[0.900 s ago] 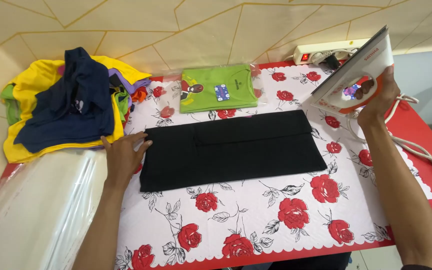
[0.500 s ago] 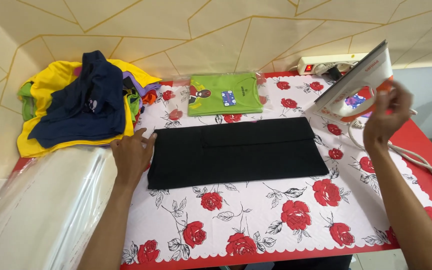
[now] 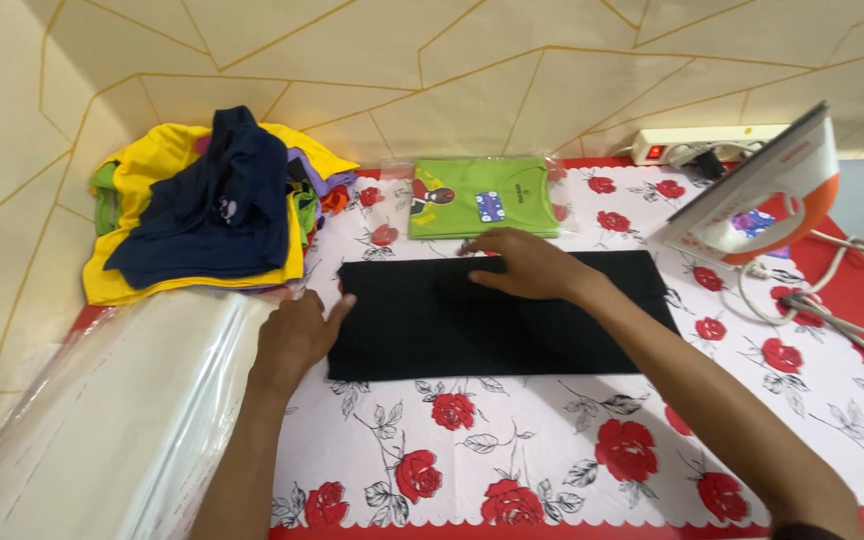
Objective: Ironing a black t-shirt and then placing it into a clear plastic packaging sleeve for retail.
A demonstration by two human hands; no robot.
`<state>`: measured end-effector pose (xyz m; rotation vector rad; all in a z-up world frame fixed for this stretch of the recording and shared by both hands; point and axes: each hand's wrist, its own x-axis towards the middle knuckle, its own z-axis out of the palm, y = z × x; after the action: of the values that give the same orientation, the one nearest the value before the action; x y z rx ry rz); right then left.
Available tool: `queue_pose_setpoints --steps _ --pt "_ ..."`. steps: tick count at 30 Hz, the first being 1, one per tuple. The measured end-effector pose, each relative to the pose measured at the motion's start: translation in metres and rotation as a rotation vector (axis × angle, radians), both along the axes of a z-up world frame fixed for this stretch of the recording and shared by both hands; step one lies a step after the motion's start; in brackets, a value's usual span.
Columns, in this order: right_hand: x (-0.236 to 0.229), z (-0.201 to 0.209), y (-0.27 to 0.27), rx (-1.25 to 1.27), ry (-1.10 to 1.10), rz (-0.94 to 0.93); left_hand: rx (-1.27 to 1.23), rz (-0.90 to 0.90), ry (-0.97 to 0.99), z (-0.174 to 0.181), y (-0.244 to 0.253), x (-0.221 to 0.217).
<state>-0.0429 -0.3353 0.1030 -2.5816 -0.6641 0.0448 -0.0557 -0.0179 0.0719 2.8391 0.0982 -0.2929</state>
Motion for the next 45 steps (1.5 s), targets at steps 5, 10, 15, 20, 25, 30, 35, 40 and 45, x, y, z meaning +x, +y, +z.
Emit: queue_pose_setpoints --steps 5,10,15,20,25,30,35,40,45 --pt "0.090 -0.042 0.068 0.112 0.071 0.185 -0.069 0.014 0.170 0.043 -0.004 -0.027" --pt "0.140 -0.073 0.126 -0.017 0.179 0.223 -0.141 0.003 0.247 0.034 0.004 -0.027" --pt "0.177 -0.084 0.155 -0.091 0.315 0.171 -0.140 -0.087 0.220 0.009 0.005 -0.016" --pt "0.198 -0.092 0.165 -0.150 0.401 0.227 -0.226 -0.134 0.190 -0.009 0.015 -0.001" --pt "0.197 -0.079 0.171 -0.153 0.434 0.271 -0.335 -0.171 0.217 0.000 0.022 -0.003" --pt "0.196 -0.070 0.175 -0.065 0.427 0.283 -0.336 -0.092 0.247 0.016 0.032 -0.005" --pt "0.187 -0.063 0.192 0.088 0.379 0.309 -0.249 -0.019 0.244 0.018 0.053 0.000" --pt "0.178 -0.042 0.202 0.165 0.400 0.384 -0.283 0.061 0.177 0.055 0.064 -0.009" --pt "0.184 -0.050 0.219 0.117 0.416 0.426 -0.340 0.084 0.155 0.060 0.065 -0.012"
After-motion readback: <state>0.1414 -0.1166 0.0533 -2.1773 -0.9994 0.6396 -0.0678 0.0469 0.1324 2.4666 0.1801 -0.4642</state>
